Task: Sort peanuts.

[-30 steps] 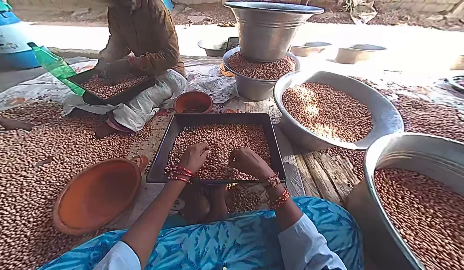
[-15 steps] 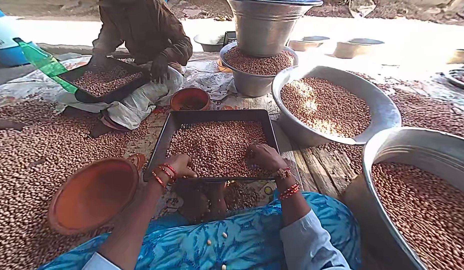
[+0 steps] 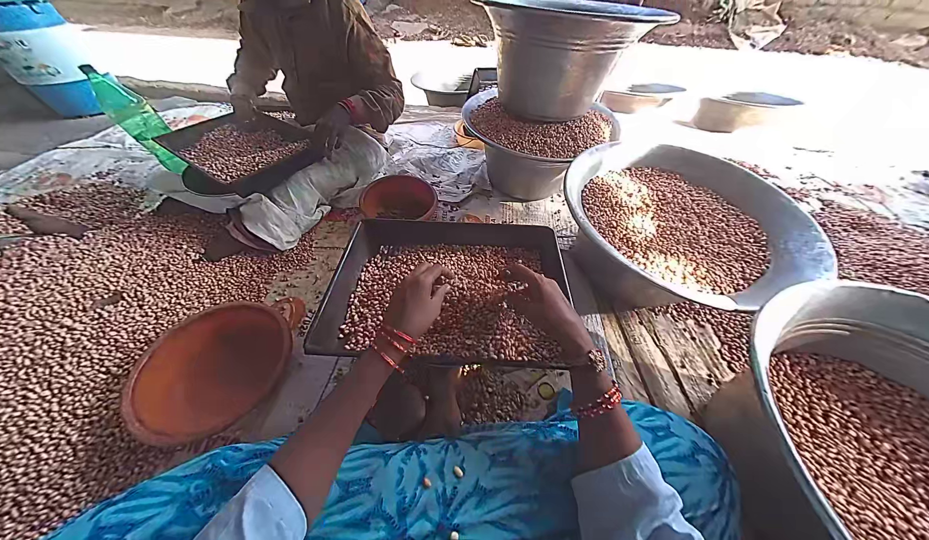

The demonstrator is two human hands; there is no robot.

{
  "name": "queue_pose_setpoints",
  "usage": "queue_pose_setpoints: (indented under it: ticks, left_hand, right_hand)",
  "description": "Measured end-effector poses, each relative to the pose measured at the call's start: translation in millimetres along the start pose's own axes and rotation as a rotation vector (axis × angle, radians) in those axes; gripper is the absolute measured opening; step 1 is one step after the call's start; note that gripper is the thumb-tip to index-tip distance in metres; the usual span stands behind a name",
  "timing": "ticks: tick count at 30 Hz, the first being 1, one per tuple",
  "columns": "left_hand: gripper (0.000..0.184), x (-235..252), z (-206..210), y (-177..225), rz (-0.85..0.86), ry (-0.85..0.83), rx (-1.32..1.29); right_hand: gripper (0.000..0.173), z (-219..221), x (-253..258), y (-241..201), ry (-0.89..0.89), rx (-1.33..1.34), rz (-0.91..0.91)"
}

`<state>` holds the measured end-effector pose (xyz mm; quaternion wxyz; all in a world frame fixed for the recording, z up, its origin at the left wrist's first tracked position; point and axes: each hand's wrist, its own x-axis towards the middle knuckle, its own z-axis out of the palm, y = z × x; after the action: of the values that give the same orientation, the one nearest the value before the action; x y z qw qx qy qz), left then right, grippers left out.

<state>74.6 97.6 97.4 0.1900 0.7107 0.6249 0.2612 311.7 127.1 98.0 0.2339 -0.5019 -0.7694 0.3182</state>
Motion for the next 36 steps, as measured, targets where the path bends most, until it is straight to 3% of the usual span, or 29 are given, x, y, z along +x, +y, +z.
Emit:
queue_pose_setpoints:
  ticks: [4, 7, 9, 13, 18, 21, 27, 31, 36]
  left_hand:
    - [0.026, 6.2, -22.4, -49.0, -0.198, 0.026, 0.273]
    - [0.026, 5.9, -19.8, -68.4, -0.235, -0.036, 0.268]
    - [0.023, 5.6, -16.4, -74.1, -0.21, 0.011, 0.195]
    - [0.023, 6.1, -23.7, -66.6, -0.237, 0.134, 0.029]
    - [0.024, 1.1, -6.3, -53.2, -0.057, -0.009, 0.182]
    - [0.028, 2.3, 0.2, -42.3, -0.108, -0.13, 0.336]
    - [0.024, 3.6, -18.6, -56.6, -0.187, 0.043, 0.007]
    - [0.027, 2.0, -15.8, -46.0, -0.187, -0.112, 0.134]
    - [0.029, 5.7, -0.3, -40.1, -0.211, -0.213, 0.221]
  right_hand:
    - [0.026, -17.4, -3.4, 1.6, 0.105, -0.017, 0.001]
    - [0.024, -15.2, -2.9, 1.2, 0.132, -0.059, 0.018]
    - [0.024, -11.1, -2.3, -2.3, 0.091, -0.088, 0.036]
    - [0.024, -3.9, -3.3, -11.5, -0.004, -0.133, 0.016]
    - [0.024, -0.7, -3.1, -12.8, 0.011, -0.166, 0.01]
    - [0.022, -4.7, -5.8, -8.3, 0.059, -0.174, 0.008]
    - [0.021, -12.6, -8.4, -6.5, 0.07, -0.186, 0.019]
    - [0.022, -10.6, -7.7, -10.5, 0.026, -0.195, 0.007]
    - [0.024, 9.2, -8.9, -23.7, -0.169, -0.234, -0.067]
